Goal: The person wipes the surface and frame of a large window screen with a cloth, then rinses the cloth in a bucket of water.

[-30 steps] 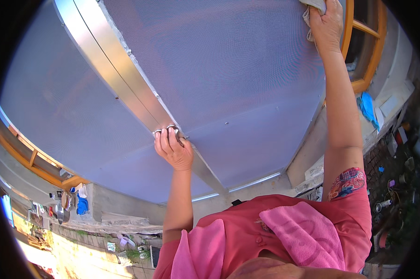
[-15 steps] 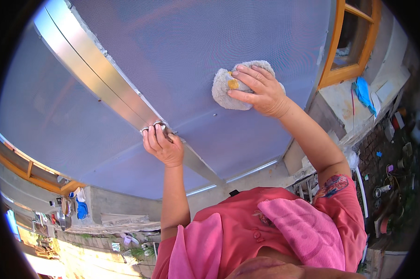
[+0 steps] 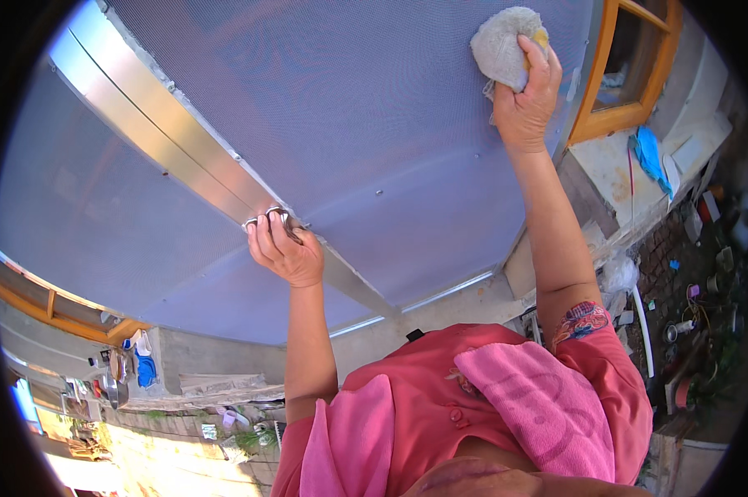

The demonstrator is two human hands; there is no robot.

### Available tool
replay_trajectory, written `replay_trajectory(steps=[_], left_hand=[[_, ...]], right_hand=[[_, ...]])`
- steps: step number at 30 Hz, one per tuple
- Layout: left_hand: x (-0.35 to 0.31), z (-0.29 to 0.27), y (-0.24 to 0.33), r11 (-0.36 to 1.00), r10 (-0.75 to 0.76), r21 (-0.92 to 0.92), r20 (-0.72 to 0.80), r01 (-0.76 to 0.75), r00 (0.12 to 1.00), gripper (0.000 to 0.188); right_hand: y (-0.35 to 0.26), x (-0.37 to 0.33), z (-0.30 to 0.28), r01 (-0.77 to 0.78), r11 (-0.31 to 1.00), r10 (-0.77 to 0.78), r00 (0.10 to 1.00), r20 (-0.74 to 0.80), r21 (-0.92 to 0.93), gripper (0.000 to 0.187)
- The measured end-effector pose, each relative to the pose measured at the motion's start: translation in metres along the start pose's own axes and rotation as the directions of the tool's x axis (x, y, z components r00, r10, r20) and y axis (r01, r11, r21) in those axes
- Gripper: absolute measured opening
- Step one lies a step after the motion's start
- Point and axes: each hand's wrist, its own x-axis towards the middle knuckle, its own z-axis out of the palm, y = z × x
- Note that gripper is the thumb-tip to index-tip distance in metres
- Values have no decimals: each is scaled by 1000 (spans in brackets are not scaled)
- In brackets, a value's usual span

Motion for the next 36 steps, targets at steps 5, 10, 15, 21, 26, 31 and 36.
replay_trajectory(steps=[5, 10, 15, 21, 26, 31, 36], left_hand=[[2, -3, 0, 1000, 2, -15, 8, -2, 1000, 45], [-1, -4, -1, 999, -5, -33, 46, 7, 999, 46], [-2, -1, -3, 999, 4, -47, 19, -4, 1000, 47], [-2, -1, -1, 999, 1, -42, 36, 1, 999, 47], [-1, 0, -2, 1000, 7, -14, 26, -7, 1000, 41], [-2, -1, -1, 1000, 17, -13, 29, -17, 999, 43], [-3, -1, -2, 1000, 18, 19, 45, -19, 999, 49]], right_hand=[[-67, -72, -11, 118, 964, -189, 936, 298, 239, 59], [-95, -79, -33, -357, 807, 180, 907, 380, 471, 54], [-86, -69, -58, -749, -412, 451, 328, 830, 519, 55], [-61, -85, -64, -607, -709, 373, 107, 922, 358, 52], [-53, -48, -68, -628, -446, 536, 383, 752, 638, 51], [-17, 9, -67, -503, 292, 595, 762, 257, 814, 39], [17, -10, -37, -278, 840, 323, 946, -16, 467, 43]])
